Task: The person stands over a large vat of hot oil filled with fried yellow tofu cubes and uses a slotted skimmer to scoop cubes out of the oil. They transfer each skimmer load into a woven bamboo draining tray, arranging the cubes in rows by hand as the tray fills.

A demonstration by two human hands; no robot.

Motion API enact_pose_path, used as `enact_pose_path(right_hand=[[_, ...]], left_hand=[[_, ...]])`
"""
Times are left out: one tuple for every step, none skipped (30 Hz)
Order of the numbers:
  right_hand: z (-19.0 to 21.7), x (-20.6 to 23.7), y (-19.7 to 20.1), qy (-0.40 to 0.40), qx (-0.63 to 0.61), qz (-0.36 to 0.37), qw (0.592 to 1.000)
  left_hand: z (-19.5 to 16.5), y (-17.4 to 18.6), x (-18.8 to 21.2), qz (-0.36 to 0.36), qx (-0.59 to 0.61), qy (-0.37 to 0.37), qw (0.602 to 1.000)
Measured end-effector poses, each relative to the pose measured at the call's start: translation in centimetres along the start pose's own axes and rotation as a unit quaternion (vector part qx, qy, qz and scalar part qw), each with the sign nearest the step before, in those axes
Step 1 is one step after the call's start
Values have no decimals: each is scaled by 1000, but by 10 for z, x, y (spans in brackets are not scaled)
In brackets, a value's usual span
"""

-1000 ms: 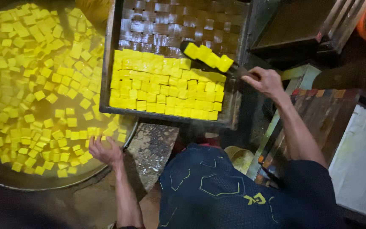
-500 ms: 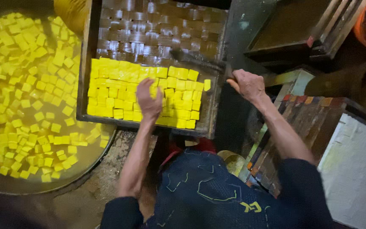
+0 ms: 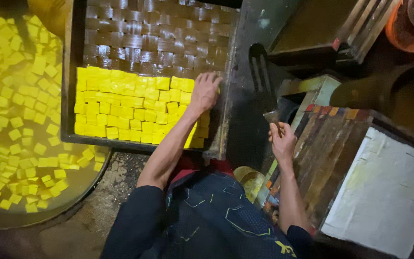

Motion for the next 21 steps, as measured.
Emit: enact_pose_path(right_hand=[[-8,6,8,-10,0,-12,1000],[-16,11,14,-18,-1,-23,1000],[-23,12,16,-20,-14,-27,999],[-31,13,17,-24,-26,-29,999],[-38,15,17,-27,-37,-31,998],[-44,15,16,-26,-43,-37,998],[-49,16,14,-25,-51,-44,997],[-53,16,12,-25,-58,-51,997],[-55,16,9,-26,-59,-45,997],[-56,17,5,-29,-59,-39,997],[-56,18,2,-31,-59,-34,997],[-55,19,0,-31,-51,-30,998],[-53,20,-2,-30,-43,-26,998],[-51,21,-4,-30,-35,-23,999],[-48,22,-5,-25,-38,-20,999],[-44,23,-5,-19,-40,-17,999],[-41,23,-5,-11,-42,-15,999],[-39,24,-5,-15,-54,-16,998],[-38,25,-4,-18,-66,-17,998],[-36,26,-4,-21,-79,-19,996],[-34,27,-3,-17,-76,-24,997]], left_hand=[[2,0,0,4,11,7,1000],[3,1,1,5,19,13,1000],[1,-1,2,31,-1,-1,1000],[-1,-2,4,57,-21,-14,998],[-1,-3,5,82,-40,-25,996],[3,1,4,64,-43,2,997],[8,5,3,46,-46,28,997],[14,9,1,29,-49,54,997],[17,11,-1,21,-21,62,998],[20,14,-3,15,7,71,997],[22,16,-4,9,36,79,996],[21,18,-4,16,39,65,997],[20,20,-3,22,41,50,998],[18,21,0,30,44,35,998],[21,24,5,22,33,45,998],[24,28,11,14,22,54,998],[27,32,17,4,11,63,998],[30,32,23,20,-14,68,997],[33,31,30,36,-38,73,996],[36,28,34,52,-63,77,994],[35,32,35,0,-82,80,993]])
Point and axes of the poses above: each hand's wrist, its own x-axis away from the middle knuckle, its own y-axis out of the back of the hand, z = x × y, the point moved 6 cm from there along -x, towards the middle knuckle, and after that the axes turned 14 degrees about -x, right-handed, at the moved point
